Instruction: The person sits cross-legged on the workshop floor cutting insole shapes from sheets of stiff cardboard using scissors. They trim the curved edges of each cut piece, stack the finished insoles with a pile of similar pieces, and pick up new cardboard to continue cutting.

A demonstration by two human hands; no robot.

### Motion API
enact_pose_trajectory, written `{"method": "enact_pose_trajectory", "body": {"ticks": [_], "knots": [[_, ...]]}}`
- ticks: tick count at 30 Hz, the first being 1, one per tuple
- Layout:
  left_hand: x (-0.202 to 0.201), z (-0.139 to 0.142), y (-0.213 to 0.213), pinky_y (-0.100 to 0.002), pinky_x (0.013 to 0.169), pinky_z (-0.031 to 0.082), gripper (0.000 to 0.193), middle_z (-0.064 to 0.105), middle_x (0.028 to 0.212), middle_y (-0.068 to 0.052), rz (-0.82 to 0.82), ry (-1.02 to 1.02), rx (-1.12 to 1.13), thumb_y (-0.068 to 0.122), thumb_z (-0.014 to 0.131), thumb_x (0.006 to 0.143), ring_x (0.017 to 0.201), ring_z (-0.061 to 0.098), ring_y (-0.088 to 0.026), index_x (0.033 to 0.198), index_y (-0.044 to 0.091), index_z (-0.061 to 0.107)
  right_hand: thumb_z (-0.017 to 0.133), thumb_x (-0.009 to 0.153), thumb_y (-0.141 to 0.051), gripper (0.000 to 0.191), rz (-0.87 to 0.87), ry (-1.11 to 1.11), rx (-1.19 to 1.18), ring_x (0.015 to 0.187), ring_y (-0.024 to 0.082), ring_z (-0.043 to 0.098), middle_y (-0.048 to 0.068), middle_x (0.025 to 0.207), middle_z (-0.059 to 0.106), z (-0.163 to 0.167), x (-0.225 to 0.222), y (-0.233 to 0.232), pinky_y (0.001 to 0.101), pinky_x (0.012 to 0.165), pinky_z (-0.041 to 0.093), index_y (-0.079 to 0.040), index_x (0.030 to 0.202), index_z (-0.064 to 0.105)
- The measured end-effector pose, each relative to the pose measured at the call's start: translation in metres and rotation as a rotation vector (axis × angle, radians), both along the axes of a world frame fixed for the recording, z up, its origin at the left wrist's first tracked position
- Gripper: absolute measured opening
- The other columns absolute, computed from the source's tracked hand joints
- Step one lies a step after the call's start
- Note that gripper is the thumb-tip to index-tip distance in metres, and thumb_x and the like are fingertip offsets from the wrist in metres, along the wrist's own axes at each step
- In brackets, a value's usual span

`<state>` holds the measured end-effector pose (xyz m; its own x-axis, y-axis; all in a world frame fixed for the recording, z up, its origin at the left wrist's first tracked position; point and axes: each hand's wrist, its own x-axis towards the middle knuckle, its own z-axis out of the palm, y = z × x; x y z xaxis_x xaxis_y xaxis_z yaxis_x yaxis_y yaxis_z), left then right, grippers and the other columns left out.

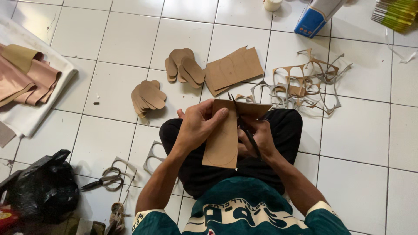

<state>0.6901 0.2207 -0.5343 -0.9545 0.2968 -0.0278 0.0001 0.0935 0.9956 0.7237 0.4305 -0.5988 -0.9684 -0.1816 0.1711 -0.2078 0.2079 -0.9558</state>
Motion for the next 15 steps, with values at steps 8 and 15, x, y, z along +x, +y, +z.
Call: {"method": "enact_pose_trajectory", "body": {"ticks": [8,15], "knots": [[-0.009,0.004,-0.006,-0.025,0.058,0.054,0.029,0.076,0.082,-0.01,-0.076,-0.006,-0.127,0.023,0.07,0.1,0.071,0.065,-0.008,0.105,-0.006,0.07,0.071,0.09,-0.022,0.031,0.018,-0.062,0.013,0.082,0.017,0.074,0.012,0.09,0.076,0.013,0.003,0.005,0.0317,0.074,0.059,0.004,0.108,0.069],[-0.018,0.016,-0.011,-0.025,0.067,0.063,0.034,0.079,0.091,-0.009,-0.148,0.027,-0.147,0.026,0.07,0.096,0.08,0.076,-0.01,0.113,-0.004,0.07,0.071,0.089,-0.022,0.028,0.025,0.061,0.131,0.081,0.018,0.074,0.012,0.089,0.075,0.029,0.004,0.006,0.0314,0.075,0.058,0.002,0.103,0.072]]}}
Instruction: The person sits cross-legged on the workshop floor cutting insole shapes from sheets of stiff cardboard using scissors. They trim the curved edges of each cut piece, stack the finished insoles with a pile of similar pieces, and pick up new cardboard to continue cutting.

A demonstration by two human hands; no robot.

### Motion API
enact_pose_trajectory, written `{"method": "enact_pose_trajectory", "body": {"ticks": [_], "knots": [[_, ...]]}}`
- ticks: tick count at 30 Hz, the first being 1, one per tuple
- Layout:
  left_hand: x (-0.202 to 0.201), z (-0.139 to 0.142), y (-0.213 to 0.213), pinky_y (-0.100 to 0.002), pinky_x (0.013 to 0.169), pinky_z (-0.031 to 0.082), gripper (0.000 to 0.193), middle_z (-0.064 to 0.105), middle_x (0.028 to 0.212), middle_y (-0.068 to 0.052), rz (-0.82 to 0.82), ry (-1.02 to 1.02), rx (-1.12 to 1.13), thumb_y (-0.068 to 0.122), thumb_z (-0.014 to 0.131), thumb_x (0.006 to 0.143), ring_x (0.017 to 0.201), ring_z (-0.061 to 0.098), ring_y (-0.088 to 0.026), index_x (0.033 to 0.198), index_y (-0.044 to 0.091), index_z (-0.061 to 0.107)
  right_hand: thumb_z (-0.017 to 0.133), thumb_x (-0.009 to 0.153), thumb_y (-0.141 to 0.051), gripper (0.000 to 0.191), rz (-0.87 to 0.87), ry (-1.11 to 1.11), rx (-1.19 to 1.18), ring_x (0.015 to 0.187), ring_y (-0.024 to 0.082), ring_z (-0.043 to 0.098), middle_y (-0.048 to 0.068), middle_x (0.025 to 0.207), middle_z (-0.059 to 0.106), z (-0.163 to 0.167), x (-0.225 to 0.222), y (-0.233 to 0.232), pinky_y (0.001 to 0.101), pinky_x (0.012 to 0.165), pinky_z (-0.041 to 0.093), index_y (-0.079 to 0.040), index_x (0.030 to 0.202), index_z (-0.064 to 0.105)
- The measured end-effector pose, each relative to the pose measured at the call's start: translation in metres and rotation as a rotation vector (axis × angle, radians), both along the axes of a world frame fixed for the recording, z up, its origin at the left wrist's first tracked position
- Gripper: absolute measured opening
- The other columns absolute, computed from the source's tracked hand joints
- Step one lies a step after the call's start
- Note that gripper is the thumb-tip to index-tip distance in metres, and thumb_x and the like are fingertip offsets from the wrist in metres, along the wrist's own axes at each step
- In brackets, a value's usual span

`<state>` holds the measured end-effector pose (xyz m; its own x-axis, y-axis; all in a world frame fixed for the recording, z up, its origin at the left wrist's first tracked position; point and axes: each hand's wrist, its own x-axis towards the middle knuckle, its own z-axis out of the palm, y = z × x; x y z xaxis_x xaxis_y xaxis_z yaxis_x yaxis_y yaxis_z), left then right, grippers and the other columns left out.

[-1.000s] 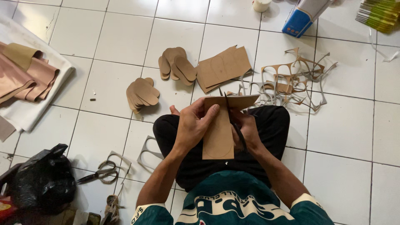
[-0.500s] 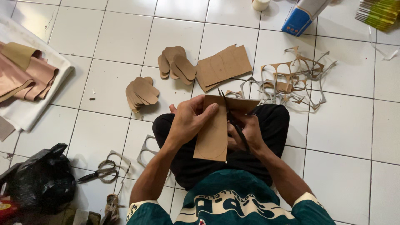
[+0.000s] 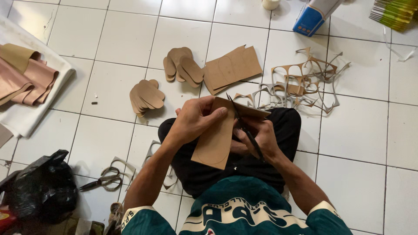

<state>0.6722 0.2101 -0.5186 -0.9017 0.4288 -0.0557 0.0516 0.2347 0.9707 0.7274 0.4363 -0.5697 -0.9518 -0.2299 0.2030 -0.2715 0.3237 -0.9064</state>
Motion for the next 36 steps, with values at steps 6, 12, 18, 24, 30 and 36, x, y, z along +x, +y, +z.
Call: {"method": "enact_pose_trajectory", "body": {"ticks": [6,12,18,24,30,36], "knots": [[-0.006,0.004,-0.002,-0.027,0.062,0.06,0.033,0.079,0.083,-0.009,-0.04,-0.028,-0.13,0.028,0.071,0.095,0.072,0.072,-0.011,0.104,-0.003,0.073,0.072,0.088,-0.021,0.022,0.013,0.002,0.072,0.071,0.017,0.069,0.01,0.08,0.072,0.008,0.0,0.005,0.0314,0.068,0.055,0.0,0.097,0.071],[-0.028,-0.019,-0.015,-0.029,0.069,0.059,0.037,0.076,0.101,-0.014,-0.135,-0.254,0.156,0.029,0.066,0.101,0.085,0.07,-0.014,0.119,-0.004,0.068,0.07,0.09,-0.022,0.021,-0.006,-0.083,0.089,0.064,0.012,0.069,0.007,0.073,0.071,-0.008,-0.003,0.007,0.028,0.061,0.054,-0.002,0.095,0.072],[0.003,-0.074,0.062,-0.035,0.109,0.053,0.07,0.054,0.146,-0.019,0.233,-0.139,1.181,0.03,0.061,0.099,0.131,0.06,-0.025,0.155,0.0,0.032,0.071,0.093,-0.025,0.026,-0.226,-0.02,-0.006,0.063,0.012,0.069,0.008,0.072,0.073,-0.032,-0.023,-0.009,0.0282,0.059,0.053,0.0,0.097,0.074],[0.01,-0.076,0.094,-0.036,0.108,0.051,0.053,0.053,0.144,-0.017,0.623,0.116,0.786,0.005,0.062,0.102,0.129,0.057,-0.025,0.149,0.0,0.041,0.068,0.096,-0.038,0.041,-0.23,-0.141,-0.043,0.053,0.012,0.061,0.007,0.06,0.065,-0.042,-0.024,-0.02,0.0293,0.051,0.047,0.002,0.099,0.073],[0.023,-0.051,0.095,-0.032,0.103,0.055,0.045,0.057,0.134,-0.015,0.674,0.104,0.676,0.003,0.062,0.101,0.121,0.064,-0.024,0.143,0.001,0.046,0.062,0.1,-0.048,0.053,-0.17,-0.121,-0.147,0.062,0.01,0.063,0.004,0.073,0.067,-0.044,-0.036,-0.018,0.0273,0.056,0.051,0.002,0.115,0.066],[0.023,-0.057,0.087,-0.034,0.102,0.057,0.045,0.055,0.135,-0.016,0.632,0.067,0.735,0.001,0.062,0.1,0.122,0.063,-0.024,0.143,0.001,0.046,0.063,0.1,-0.05,0.056,-0.129,-0.131,-0.17,0.067,0.009,0.061,0.004,0.076,0.066,-0.045,-0.037,-0.014,0.027,0.06,0.051,0.003,0.119,0.066]]}}
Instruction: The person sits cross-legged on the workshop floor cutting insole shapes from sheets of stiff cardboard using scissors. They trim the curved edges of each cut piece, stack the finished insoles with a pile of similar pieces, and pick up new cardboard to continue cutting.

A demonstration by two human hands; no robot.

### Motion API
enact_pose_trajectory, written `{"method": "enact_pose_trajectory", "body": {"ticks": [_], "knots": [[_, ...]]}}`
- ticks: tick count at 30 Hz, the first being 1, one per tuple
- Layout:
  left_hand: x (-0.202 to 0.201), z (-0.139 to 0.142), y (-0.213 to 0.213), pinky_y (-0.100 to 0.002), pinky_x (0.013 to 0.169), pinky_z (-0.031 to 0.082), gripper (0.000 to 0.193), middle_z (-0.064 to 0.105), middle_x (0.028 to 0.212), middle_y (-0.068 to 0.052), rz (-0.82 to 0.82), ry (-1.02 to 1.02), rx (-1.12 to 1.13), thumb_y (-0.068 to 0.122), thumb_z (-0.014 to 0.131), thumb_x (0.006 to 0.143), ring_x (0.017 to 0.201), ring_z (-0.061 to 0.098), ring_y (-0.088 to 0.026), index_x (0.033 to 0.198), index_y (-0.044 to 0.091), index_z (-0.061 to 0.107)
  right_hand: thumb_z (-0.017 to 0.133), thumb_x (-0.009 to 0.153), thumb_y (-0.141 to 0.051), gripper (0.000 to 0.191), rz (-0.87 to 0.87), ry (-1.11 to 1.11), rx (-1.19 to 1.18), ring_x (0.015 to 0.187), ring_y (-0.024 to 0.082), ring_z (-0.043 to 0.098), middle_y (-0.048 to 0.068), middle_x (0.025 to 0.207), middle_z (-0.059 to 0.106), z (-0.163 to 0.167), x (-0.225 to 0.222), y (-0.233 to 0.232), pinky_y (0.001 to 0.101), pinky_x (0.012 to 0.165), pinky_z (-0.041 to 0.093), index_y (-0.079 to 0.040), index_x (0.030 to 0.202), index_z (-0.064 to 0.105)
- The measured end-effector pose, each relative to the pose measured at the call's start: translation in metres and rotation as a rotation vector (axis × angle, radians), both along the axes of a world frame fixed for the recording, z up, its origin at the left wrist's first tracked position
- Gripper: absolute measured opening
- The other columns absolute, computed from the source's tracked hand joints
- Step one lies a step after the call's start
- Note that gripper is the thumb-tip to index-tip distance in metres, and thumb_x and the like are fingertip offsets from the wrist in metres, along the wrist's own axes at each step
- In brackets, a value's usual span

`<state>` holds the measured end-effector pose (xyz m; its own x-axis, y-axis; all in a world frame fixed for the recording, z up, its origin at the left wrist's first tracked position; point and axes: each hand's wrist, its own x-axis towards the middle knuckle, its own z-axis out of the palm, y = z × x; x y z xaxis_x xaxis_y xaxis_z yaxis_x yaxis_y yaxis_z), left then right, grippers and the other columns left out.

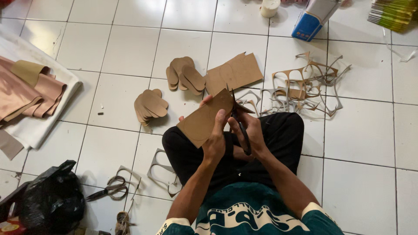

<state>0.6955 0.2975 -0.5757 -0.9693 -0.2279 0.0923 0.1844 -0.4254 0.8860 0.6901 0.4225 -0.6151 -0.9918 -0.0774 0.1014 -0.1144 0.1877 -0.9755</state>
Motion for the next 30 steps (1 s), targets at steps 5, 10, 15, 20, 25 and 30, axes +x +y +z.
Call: {"method": "enact_pose_trajectory", "body": {"ticks": [5,10,15,20,25,30], "knots": [[-0.002,-0.001,-0.002,-0.037,0.098,0.06,0.048,0.052,0.136,-0.013,-0.085,-0.065,0.136,0.002,0.061,0.099,0.12,0.063,-0.026,0.143,0.002,0.044,0.064,0.095,-0.053,0.063,0.006,-0.014,0.003,0.061,0.008,0.059,0.002,0.074,0.066,0.004,0.002,0.006,0.0254,0.054,0.051,0.002,0.127,0.065],[-0.003,-0.001,-0.005,-0.038,0.103,0.061,0.047,0.054,0.136,-0.019,-0.156,-0.012,0.13,0.004,0.059,0.103,0.121,0.065,-0.028,0.147,0.001,0.042,0.065,0.095,-0.056,0.062,-0.008,-0.032,0.069,0.057,0.008,0.058,0.003,0.07,0.063,0.009,0.004,0.012,0.026,0.05,0.047,0.002,0.114,0.07],[-0.005,0.0,-0.009,-0.038,0.1,0.062,0.049,0.054,0.137,-0.02,-0.199,-0.041,0.09,0.006,0.058,0.103,0.119,0.066,-0.029,0.148,0.001,0.041,0.062,0.093,-0.062,0.066,0.015,-0.031,0.101,0.054,0.008,0.058,0.001,0.063,0.062,0.013,0.004,0.017,0.026,0.048,0.045,0.0,0.112,0.071],[-0.008,0.001,-0.012,-0.038,0.101,0.062,0.05,0.052,0.139,-0.02,-0.236,-0.046,0.126,0.007,0.059,0.103,0.121,0.065,-0.03,0.149,0.0,0.04,0.063,0.093,-0.058,0.06,0.021,-0.031,0.117,0.054,0.008,0.058,0.001,0.061,0.063,0.014,0.006,0.02,0.0265,0.049,0.044,0.0,0.108,0.073],[-0.013,-0.008,-0.022,-0.037,0.102,0.061,0.057,0.054,0.14,-0.02,-0.323,-0.097,0.158,0.006,0.059,0.101,0.123,0.064,-0.026,0.153,0.003,0.038,0.068,0.098,-0.047,0.049,0.028,0.062,0.145,0.069,0.008,0.069,0.005,0.074,0.074,0.012,0.007,0.024,0.0263,0.061,0.053,0.001,0.105,0.073],[-0.02,-0.024,-0.004,-0.033,0.101,0.056,0.057,0.053,0.142,-0.016,-0.13,-0.082,0.282,0.006,0.065,0.1,0.123,0.062,-0.02,0.152,-0.001,0.042,0.067,0.099,-0.044,0.046,0.006,0.049,0.082,0.077,0.008,0.069,0.008,0.081,0.076,0.007,0.004,0.017,0.0263,0.067,0.054,0.001,0.107,0.072]]}}
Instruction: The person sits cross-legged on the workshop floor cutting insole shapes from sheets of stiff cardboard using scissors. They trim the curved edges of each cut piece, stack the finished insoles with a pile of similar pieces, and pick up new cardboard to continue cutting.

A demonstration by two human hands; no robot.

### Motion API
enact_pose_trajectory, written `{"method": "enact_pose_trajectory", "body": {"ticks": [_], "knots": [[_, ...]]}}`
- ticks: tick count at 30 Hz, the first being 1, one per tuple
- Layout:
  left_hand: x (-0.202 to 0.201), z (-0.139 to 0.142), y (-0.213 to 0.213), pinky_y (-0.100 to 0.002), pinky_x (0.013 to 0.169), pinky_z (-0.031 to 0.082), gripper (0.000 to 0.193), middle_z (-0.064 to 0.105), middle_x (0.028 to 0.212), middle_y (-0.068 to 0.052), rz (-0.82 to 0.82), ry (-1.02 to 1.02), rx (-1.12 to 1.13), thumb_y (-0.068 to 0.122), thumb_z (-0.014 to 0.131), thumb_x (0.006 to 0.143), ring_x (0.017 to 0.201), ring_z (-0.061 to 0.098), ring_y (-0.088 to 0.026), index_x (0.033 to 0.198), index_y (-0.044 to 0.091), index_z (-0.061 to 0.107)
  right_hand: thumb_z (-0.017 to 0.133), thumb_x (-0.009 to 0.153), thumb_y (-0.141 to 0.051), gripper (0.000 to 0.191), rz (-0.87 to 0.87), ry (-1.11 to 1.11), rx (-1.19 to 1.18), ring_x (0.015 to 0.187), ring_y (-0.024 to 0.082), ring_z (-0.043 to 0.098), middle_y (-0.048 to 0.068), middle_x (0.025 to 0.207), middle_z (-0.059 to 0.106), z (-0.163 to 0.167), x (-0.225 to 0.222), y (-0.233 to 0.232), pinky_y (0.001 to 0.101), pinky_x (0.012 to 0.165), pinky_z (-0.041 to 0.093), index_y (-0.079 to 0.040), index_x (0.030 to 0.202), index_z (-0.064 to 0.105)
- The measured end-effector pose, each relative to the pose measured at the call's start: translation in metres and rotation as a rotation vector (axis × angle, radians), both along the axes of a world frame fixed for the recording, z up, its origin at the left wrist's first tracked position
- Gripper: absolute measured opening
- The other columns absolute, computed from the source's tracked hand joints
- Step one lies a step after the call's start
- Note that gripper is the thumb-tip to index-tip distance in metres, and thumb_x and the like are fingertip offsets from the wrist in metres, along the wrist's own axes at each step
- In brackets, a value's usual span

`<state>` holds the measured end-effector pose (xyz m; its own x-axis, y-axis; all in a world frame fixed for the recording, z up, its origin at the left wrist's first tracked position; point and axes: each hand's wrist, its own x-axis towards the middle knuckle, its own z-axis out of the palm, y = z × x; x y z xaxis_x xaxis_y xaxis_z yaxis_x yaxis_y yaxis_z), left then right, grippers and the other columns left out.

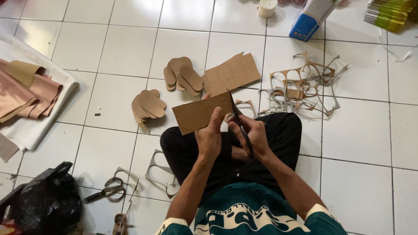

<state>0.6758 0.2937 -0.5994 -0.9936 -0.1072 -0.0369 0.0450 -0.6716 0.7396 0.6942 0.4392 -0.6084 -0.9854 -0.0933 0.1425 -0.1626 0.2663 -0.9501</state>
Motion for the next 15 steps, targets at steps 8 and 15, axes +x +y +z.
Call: {"method": "enact_pose_trajectory", "body": {"ticks": [8,15], "knots": [[0.007,0.005,0.005,-0.031,0.092,0.06,0.05,0.064,0.127,-0.018,0.068,-0.036,-0.298,0.01,0.065,0.102,0.109,0.067,-0.02,0.146,-0.006,0.051,0.065,0.097,-0.05,0.051,0.002,-0.086,0.0,0.064,0.008,0.057,0.002,0.069,0.063,-0.003,-0.008,-0.004,0.0258,0.058,0.046,0.0,0.109,0.069],[0.008,0.01,0.001,-0.035,0.096,0.061,0.055,0.059,0.131,-0.017,-0.014,-0.046,-0.114,0.011,0.066,0.099,0.116,0.066,-0.023,0.148,-0.006,0.045,0.064,0.098,-0.052,0.055,0.032,-0.045,-0.004,0.066,0.007,0.057,0.0,0.07,0.064,0.002,-0.007,-0.002,0.0264,0.06,0.047,0.0,0.112,0.069]]}}
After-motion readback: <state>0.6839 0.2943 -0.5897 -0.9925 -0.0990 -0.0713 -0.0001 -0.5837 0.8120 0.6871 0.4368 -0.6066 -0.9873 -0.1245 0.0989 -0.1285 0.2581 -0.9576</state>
